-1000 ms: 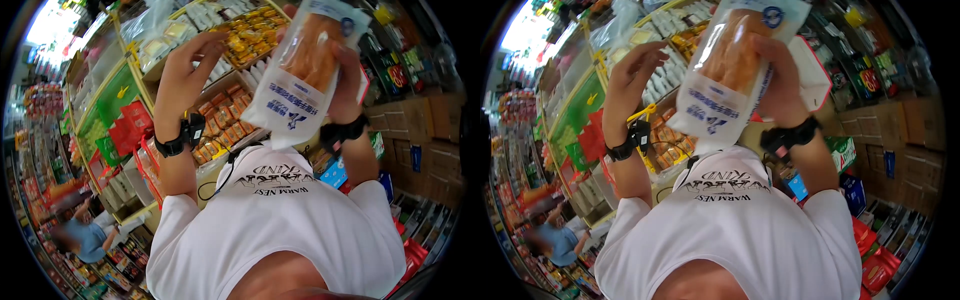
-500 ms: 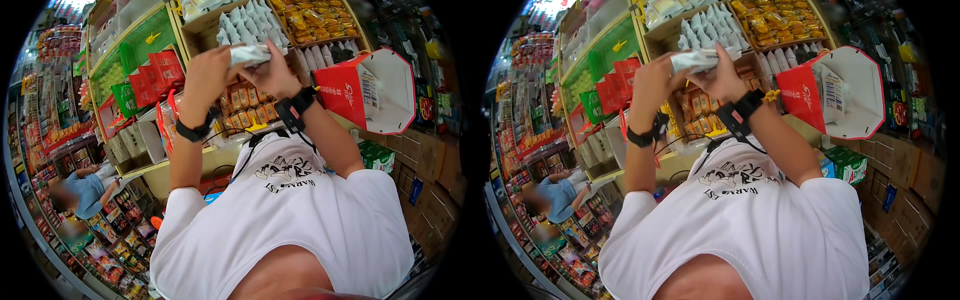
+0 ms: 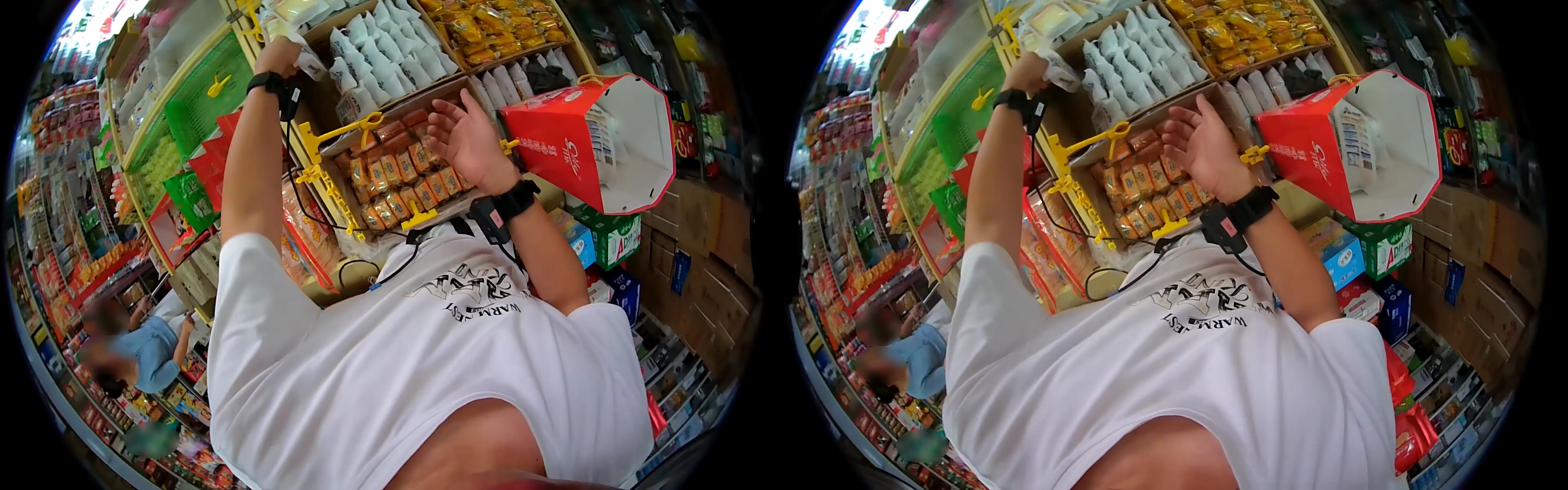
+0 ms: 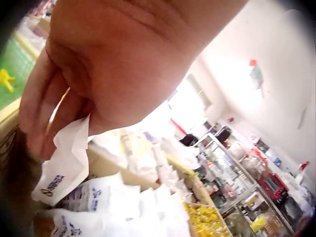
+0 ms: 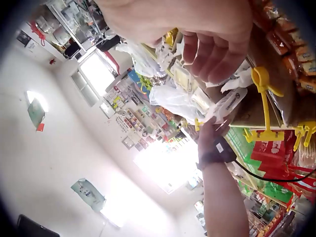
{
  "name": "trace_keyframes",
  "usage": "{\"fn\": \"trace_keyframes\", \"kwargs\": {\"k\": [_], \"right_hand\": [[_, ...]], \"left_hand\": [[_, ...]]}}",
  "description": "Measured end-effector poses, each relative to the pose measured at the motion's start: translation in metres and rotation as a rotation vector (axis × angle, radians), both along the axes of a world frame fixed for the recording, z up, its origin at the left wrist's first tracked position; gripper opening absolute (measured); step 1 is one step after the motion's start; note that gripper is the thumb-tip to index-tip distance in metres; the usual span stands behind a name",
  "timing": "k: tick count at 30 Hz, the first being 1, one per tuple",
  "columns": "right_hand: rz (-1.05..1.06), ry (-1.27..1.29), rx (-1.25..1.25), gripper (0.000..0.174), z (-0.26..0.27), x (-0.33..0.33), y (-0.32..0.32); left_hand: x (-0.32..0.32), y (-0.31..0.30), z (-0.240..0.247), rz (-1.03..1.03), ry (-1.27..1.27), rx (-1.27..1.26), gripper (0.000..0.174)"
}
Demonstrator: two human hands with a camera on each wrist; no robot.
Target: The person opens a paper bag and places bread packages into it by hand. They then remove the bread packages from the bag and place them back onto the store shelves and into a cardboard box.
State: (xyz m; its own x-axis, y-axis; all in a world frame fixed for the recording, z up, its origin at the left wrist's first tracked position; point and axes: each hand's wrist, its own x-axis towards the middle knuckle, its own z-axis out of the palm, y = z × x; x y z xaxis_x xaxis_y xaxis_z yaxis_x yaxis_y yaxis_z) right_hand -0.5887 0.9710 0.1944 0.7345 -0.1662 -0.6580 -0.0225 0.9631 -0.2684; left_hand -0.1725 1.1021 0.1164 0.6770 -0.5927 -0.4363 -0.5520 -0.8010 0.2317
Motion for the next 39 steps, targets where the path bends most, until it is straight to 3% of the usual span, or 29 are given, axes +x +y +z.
{"fn": "trace_keyframes", "kwargs": {"k": [4, 6, 8, 9, 11, 12, 14, 16, 17, 18, 19, 20, 22, 24, 26, 28, 32, 34, 37, 39], "right_hand": [[-0.049, 0.021, -0.025, 0.040, 0.004, -0.025, -0.010], [-0.088, 0.041, -0.052, 0.036, 0.011, -0.038, -0.012], [-0.126, 0.062, -0.055, 0.031, 0.025, -0.051, -0.015], [-0.093, 0.067, -0.104, 0.031, 0.034, -0.059, -0.015], [-0.032, 0.053, -0.184, 0.029, 0.073, -0.075, -0.017], [-0.072, 0.069, -0.194, 0.029, 0.100, -0.089, -0.020], [0.083, -0.107, -0.312, 0.033, 0.152, -0.113, -0.028], [0.117, -0.121, -0.616, 0.034, 0.187, -0.144, -0.060], [0.128, -0.030, -0.838, 0.033, 0.200, -0.154, -0.082], [0.141, 0.063, -1.057, 0.032, 0.202, -0.162, -0.108], [0.191, 0.125, -1.134, 0.035, 0.194, -0.172, -0.143], [0.246, 0.186, -1.207, 0.038, 0.184, -0.176, -0.178], [0.520, 0.495, -0.924, 0.025, 0.169, -0.169, -0.222], [0.769, 0.573, -1.318, 0.052, 0.104, -0.176, -0.252], [1.136, 0.771, -1.357, 0.059, 0.022, -0.157, -0.277], [1.516, 0.826, -1.736, 0.054, 0.002, -0.146, -0.262], [1.534, 0.809, -1.863, 0.047, -0.001, -0.136, -0.259], [1.575, 0.743, -1.816, 0.040, 0.007, -0.134, -0.277], [1.239, 0.581, -1.575, 0.030, 0.002, -0.150, -0.309], [0.936, 0.527, -1.140, 0.027, 0.070, -0.168, -0.276]], "left_hand": [[-0.022, -0.036, -0.037, 0.217, 0.195, -0.090, 0.036], [-0.030, -0.051, -0.053, 0.184, 0.202, -0.078, 0.040], [-0.041, -0.062, -0.060, 0.288, 0.354, -0.064, 0.039], [-0.015, -0.058, -0.091, -0.072, 0.237, 0.017, 0.040], [0.004, -0.065, -0.125, 0.066, 0.229, 0.011, 0.045], [0.004, -0.068, -0.122, 0.096, 0.240, 0.014, 0.042], [-0.012, -0.065, -0.087, 0.180, 0.261, 0.035, 0.035], [-0.024, -0.062, -0.053, 0.190, 0.196, 0.044, 0.029], [0.017, -0.051, -0.103, -0.023, 0.020, -0.090, 0.035], [0.000, -0.047, -0.075, -0.228, -0.215, -0.127, 0.033], [-0.022, -0.048, -0.037, -0.408, -0.272, -0.032, 0.032], [-0.046, -0.054, 0.000, -0.581, -0.328, 0.068, 0.030], [-0.068, -0.063, 0.032, -0.613, -0.347, 0.011, 0.035], [-0.099, -0.071, 0.060, -0.644, -0.367, -0.038, 0.040], [-0.136, -0.085, 0.082, -0.267, 0.020, -0.390, 0.041], [-0.181, -0.089, 0.117, -0.260, 0.108, -0.393, 0.042], [-0.257, -0.074, 0.177, -0.188, 0.168, -0.467, 0.041], [-0.267, -0.061, 0.178, -0.181, 0.180, -0.508, 0.039], [-0.280, -0.046, 0.185, -0.126, 0.143, -0.557, 0.036], [-0.288, -0.037, 0.195, -0.093, 0.201, -0.543, 0.035]]}}
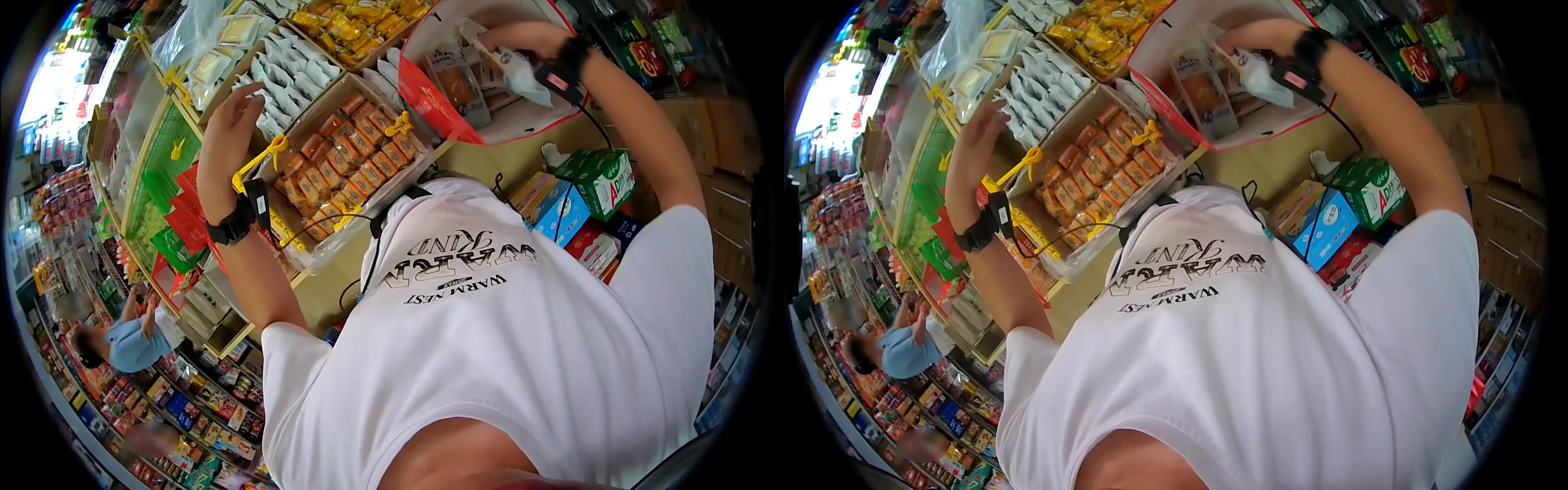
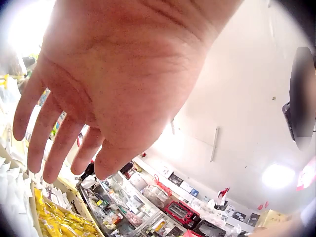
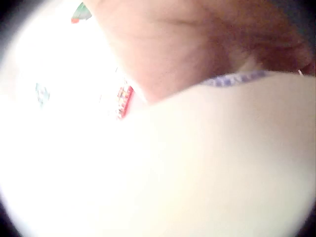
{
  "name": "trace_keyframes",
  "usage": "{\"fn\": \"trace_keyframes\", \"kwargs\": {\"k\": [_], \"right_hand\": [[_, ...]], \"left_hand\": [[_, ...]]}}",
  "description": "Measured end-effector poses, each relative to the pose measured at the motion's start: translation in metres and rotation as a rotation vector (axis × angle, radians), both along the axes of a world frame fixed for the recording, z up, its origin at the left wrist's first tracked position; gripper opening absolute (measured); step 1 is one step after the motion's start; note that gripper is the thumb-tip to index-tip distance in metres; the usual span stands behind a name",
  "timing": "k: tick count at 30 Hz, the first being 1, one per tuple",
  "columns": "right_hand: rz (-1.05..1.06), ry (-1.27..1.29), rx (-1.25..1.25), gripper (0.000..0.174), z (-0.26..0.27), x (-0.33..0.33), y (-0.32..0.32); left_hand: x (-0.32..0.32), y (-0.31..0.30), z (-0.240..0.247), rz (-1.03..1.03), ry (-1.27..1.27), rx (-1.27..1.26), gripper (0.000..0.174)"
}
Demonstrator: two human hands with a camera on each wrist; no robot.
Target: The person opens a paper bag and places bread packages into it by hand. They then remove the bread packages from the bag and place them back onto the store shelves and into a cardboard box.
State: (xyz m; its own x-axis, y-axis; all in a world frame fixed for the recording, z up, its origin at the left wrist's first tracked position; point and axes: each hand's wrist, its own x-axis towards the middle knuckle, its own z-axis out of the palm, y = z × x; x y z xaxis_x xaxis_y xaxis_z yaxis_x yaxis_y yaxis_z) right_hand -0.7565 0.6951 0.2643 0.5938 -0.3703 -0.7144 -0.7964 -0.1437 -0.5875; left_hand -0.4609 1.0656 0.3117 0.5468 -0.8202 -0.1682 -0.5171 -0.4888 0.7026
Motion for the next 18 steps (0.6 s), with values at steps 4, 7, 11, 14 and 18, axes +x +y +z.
{"fn": "trace_keyframes", "kwargs": {"k": [4, 7, 11, 14, 18], "right_hand": [[-0.313, -0.163, 0.607, 0.041, 0.089, -0.030, 0.057], [-0.287, -0.421, 0.906, 0.054, 0.106, -0.039, 0.102], [-0.340, -0.643, 1.134, 0.054, 0.121, -0.015, 0.165], [-0.168, -0.699, 1.017, 0.050, 0.083, 0.021, 0.193], [-0.091, -0.730, 1.161, 0.044, 0.076, 0.085, 0.238]], "left_hand": [[-0.014, 0.007, 0.012, -0.001, 0.129, -0.110, 0.034], [-0.030, 0.000, 0.036, -0.125, 0.163, -0.218, 0.035], [-0.057, -0.012, 0.075, -0.218, 0.139, -0.420, 0.037], [-0.059, -0.013, 0.081, -0.245, 0.073, -0.502, 0.036], [-0.023, 0.009, 0.076, -0.178, -0.088, -0.199, 0.032]]}}
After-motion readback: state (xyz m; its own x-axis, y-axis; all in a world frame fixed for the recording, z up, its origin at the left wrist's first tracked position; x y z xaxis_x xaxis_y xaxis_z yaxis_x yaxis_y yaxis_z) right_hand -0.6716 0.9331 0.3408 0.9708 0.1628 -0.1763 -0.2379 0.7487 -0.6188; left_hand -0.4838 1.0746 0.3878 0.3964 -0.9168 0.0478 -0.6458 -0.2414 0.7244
